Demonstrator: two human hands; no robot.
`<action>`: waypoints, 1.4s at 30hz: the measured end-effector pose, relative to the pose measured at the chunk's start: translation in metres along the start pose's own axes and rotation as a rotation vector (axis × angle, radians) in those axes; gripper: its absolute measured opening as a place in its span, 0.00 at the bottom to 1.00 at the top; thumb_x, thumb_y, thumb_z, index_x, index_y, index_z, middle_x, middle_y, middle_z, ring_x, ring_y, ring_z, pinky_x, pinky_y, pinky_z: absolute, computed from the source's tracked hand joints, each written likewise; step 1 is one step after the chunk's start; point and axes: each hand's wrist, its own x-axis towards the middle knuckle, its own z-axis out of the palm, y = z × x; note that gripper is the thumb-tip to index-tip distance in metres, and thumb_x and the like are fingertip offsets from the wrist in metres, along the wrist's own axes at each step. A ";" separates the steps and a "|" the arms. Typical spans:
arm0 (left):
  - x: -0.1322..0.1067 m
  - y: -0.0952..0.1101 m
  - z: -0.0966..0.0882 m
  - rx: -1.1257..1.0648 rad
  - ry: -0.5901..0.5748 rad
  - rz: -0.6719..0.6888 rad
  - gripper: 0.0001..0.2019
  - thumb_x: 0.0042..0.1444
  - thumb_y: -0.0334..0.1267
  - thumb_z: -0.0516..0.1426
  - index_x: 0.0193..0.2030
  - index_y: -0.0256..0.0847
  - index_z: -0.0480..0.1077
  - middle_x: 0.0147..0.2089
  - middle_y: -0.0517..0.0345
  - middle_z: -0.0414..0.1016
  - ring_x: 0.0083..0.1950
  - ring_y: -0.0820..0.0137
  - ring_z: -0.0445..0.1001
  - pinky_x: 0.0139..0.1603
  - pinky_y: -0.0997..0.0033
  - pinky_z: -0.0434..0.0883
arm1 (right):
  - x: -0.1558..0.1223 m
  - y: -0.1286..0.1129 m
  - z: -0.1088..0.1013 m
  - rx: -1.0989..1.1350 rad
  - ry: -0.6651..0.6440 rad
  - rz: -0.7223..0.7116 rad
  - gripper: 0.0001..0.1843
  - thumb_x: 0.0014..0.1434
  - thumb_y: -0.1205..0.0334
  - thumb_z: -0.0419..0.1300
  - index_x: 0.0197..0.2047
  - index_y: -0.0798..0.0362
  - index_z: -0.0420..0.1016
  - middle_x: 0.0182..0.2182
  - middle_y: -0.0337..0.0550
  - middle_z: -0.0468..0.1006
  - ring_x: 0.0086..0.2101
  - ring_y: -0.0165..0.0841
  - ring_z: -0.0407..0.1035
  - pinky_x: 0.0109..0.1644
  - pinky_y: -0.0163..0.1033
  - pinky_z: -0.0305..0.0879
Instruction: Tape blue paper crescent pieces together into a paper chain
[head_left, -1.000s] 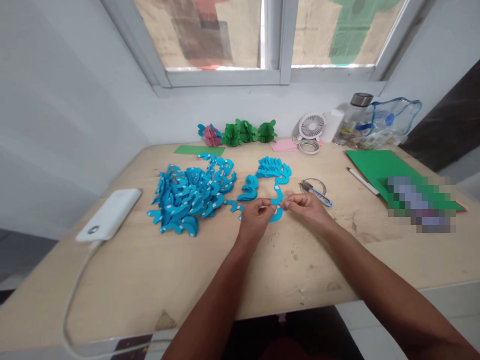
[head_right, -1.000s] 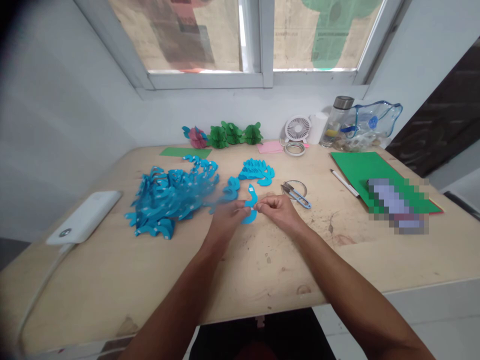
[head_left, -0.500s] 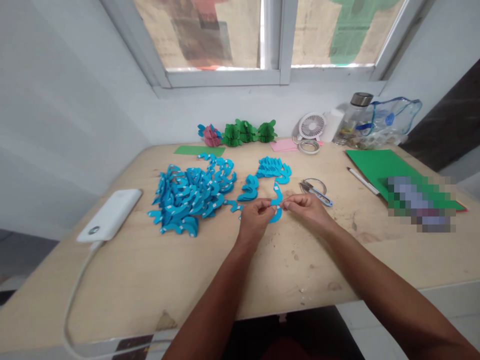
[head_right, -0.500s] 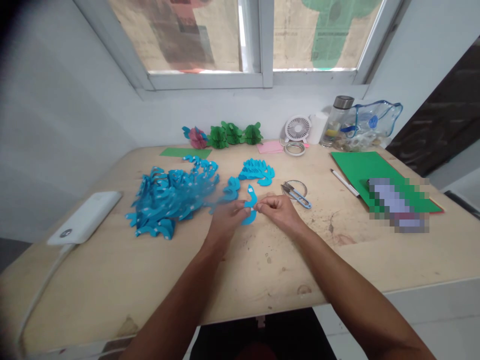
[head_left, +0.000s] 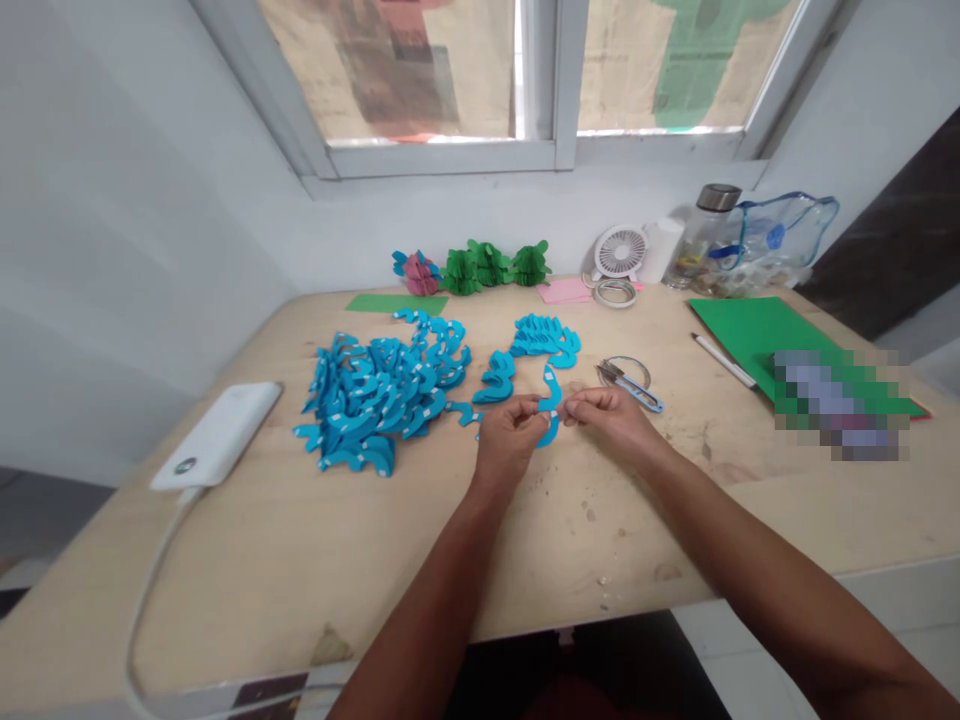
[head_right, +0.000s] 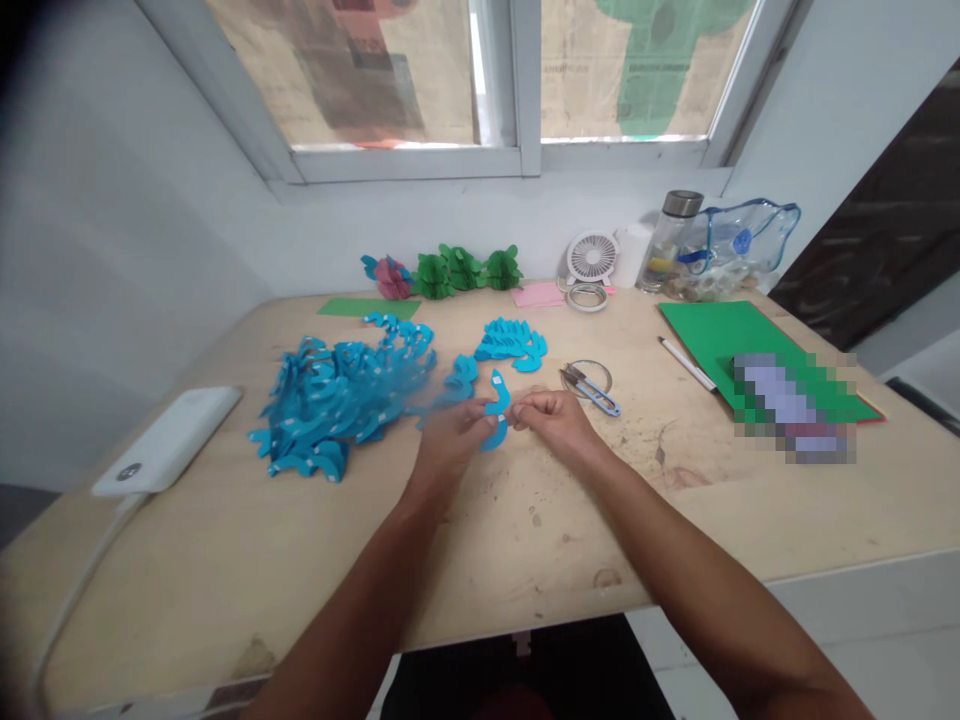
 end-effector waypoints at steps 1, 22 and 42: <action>0.000 0.000 0.000 -0.007 0.001 -0.001 0.03 0.40 0.32 0.58 0.21 0.38 0.74 0.38 0.52 0.77 0.39 0.64 0.74 0.40 0.69 0.68 | 0.000 -0.001 0.000 0.007 0.000 0.006 0.09 0.45 0.57 0.62 0.21 0.55 0.75 0.22 0.40 0.75 0.25 0.27 0.66 0.33 0.35 0.62; -0.003 0.006 0.001 0.036 -0.074 0.064 0.05 0.43 0.36 0.59 0.22 0.38 0.74 0.32 0.54 0.77 0.37 0.66 0.74 0.40 0.68 0.69 | 0.002 0.004 -0.002 -0.091 -0.048 -0.047 0.17 0.45 0.51 0.62 0.20 0.54 0.61 0.17 0.32 0.59 0.19 0.23 0.49 0.23 0.32 0.44; -0.008 0.011 -0.004 -0.712 -0.245 -0.385 0.12 0.39 0.40 0.65 0.26 0.38 0.68 0.34 0.55 0.76 0.44 0.61 0.75 0.49 0.60 0.67 | 0.005 0.004 -0.012 -0.101 0.051 -0.138 0.11 0.50 0.53 0.59 0.27 0.54 0.72 0.26 0.39 0.74 0.28 0.29 0.65 0.35 0.35 0.60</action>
